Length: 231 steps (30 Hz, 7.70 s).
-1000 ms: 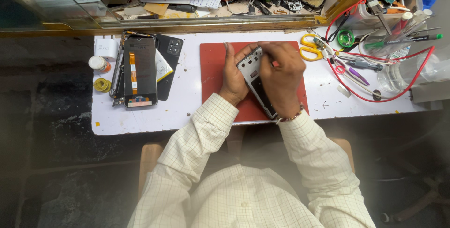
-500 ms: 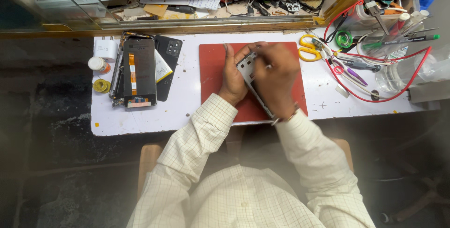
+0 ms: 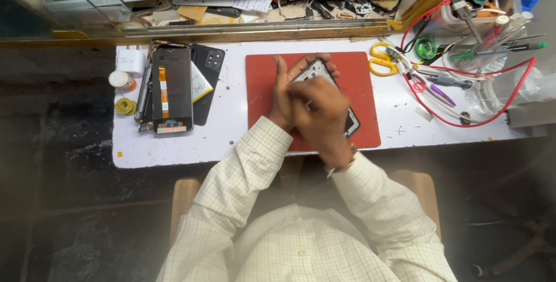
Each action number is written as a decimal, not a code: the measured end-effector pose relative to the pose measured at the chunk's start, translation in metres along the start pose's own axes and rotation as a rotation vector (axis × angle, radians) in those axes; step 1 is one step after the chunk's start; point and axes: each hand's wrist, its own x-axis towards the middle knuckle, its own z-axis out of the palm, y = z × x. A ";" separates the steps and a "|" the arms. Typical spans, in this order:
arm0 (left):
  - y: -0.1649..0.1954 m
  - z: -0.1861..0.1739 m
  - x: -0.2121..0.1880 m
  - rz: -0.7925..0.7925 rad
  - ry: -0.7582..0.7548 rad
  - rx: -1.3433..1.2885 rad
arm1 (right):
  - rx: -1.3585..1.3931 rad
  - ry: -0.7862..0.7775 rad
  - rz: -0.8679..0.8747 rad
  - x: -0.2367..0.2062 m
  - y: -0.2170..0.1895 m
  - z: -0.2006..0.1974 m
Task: The person works on a disassembled smartphone midframe on a red mat, pressing and prying small internal components and the frame edges with their fingers, turning the frame over and repositioning it while other phone parts and tools sit on the cluttered workbench.
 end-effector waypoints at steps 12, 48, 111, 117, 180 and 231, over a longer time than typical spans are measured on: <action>-0.003 -0.001 0.002 0.043 0.024 -0.009 | -0.191 0.033 0.034 -0.007 0.039 -0.013; -0.001 0.010 -0.007 0.244 0.021 0.254 | 0.352 0.174 0.611 -0.053 0.049 -0.054; 0.010 -0.007 -0.096 0.073 0.221 0.714 | 0.016 -0.307 -0.105 -0.034 0.017 0.003; 0.011 -0.004 -0.095 0.070 0.226 0.760 | -0.030 -0.176 -0.020 -0.040 0.010 0.013; 0.016 0.010 -0.095 0.039 0.234 0.778 | -0.047 0.187 0.348 -0.059 0.025 -0.002; 0.022 0.038 -0.017 -0.102 0.142 0.183 | 0.571 -0.306 0.485 0.047 0.084 -0.050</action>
